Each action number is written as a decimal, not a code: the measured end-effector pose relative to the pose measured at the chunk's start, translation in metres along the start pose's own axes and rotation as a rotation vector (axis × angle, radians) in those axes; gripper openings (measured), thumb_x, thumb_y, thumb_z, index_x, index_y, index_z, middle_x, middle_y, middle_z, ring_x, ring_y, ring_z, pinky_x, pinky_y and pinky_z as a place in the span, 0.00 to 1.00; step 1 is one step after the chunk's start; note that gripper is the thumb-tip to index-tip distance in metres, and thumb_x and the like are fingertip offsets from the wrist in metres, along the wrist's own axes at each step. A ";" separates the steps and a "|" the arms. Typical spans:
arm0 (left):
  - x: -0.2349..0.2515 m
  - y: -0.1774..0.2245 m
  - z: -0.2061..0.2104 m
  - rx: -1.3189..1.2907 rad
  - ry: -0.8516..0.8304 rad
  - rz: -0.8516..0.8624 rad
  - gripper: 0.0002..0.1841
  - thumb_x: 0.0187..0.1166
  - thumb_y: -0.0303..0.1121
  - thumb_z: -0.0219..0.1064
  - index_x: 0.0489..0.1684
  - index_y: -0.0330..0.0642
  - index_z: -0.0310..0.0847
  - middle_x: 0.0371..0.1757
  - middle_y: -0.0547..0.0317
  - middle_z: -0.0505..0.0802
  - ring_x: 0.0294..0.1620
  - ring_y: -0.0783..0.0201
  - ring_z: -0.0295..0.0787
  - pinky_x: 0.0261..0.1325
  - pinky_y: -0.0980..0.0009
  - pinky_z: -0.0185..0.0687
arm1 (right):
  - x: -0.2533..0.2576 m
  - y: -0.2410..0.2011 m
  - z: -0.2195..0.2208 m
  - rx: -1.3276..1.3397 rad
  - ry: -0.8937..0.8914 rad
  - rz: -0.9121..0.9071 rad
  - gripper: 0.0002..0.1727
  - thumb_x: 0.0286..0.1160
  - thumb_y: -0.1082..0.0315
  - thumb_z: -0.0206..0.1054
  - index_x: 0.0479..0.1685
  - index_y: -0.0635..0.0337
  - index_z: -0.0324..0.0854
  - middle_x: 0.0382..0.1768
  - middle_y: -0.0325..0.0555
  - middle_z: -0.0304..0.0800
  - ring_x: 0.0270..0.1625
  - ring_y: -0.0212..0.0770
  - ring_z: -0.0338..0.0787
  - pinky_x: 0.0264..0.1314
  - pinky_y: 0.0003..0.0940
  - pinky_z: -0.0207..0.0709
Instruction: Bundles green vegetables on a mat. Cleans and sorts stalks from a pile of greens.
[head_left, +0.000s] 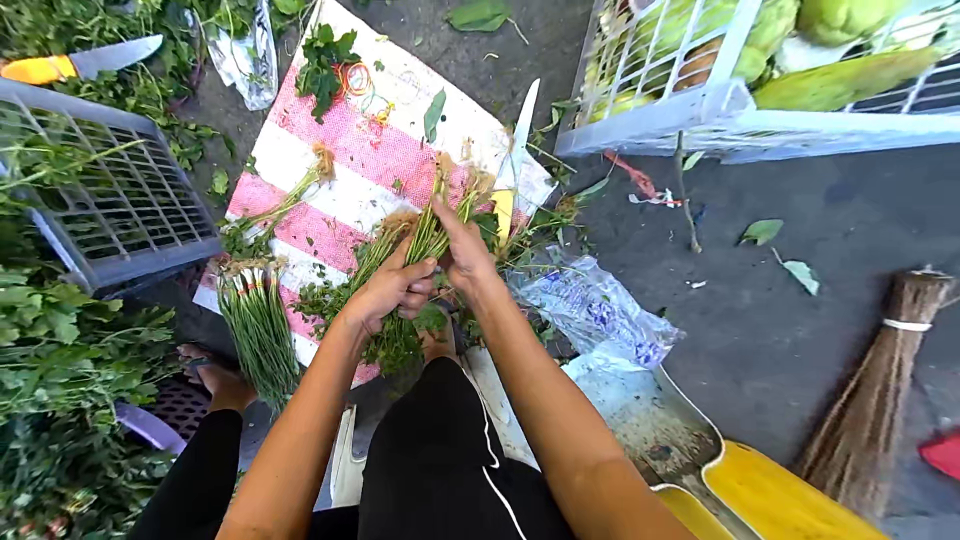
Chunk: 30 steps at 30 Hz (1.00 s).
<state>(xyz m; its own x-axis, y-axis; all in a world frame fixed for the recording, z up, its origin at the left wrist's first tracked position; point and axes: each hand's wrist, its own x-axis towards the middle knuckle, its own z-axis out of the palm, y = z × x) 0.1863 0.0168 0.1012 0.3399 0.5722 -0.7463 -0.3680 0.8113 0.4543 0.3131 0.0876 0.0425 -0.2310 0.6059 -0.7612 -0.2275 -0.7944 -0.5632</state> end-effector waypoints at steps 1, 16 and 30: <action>-0.008 0.001 -0.002 0.013 -0.009 -0.004 0.05 0.94 0.34 0.50 0.59 0.52 0.64 0.16 0.69 0.66 0.08 0.77 0.59 0.09 0.83 0.59 | 0.006 -0.005 -0.007 -0.017 0.051 -0.017 0.26 0.84 0.44 0.64 0.58 0.60 0.82 0.39 0.45 0.92 0.40 0.39 0.92 0.45 0.40 0.89; -0.048 -0.009 0.008 0.524 0.295 0.163 0.23 0.91 0.33 0.54 0.85 0.51 0.59 0.30 0.54 0.82 0.19 0.65 0.72 0.21 0.70 0.70 | -0.077 0.006 0.011 -1.276 0.004 -0.866 0.28 0.84 0.46 0.64 0.66 0.62 0.76 0.36 0.53 0.87 0.26 0.51 0.87 0.22 0.50 0.80; -0.077 -0.016 -0.014 0.482 0.235 0.168 0.21 0.92 0.37 0.55 0.82 0.54 0.61 0.24 0.58 0.74 0.15 0.66 0.67 0.17 0.73 0.65 | -0.018 -0.023 0.004 -1.398 -0.140 -0.783 0.19 0.87 0.59 0.55 0.55 0.62 0.88 0.82 0.62 0.70 0.90 0.69 0.54 0.81 0.76 0.52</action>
<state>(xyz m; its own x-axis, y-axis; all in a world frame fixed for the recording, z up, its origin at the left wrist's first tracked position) 0.1542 -0.0414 0.1448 0.0884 0.7007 -0.7080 0.0558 0.7062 0.7058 0.3190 0.0947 0.0705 -0.5770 0.7991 -0.1689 0.6565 0.3307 -0.6779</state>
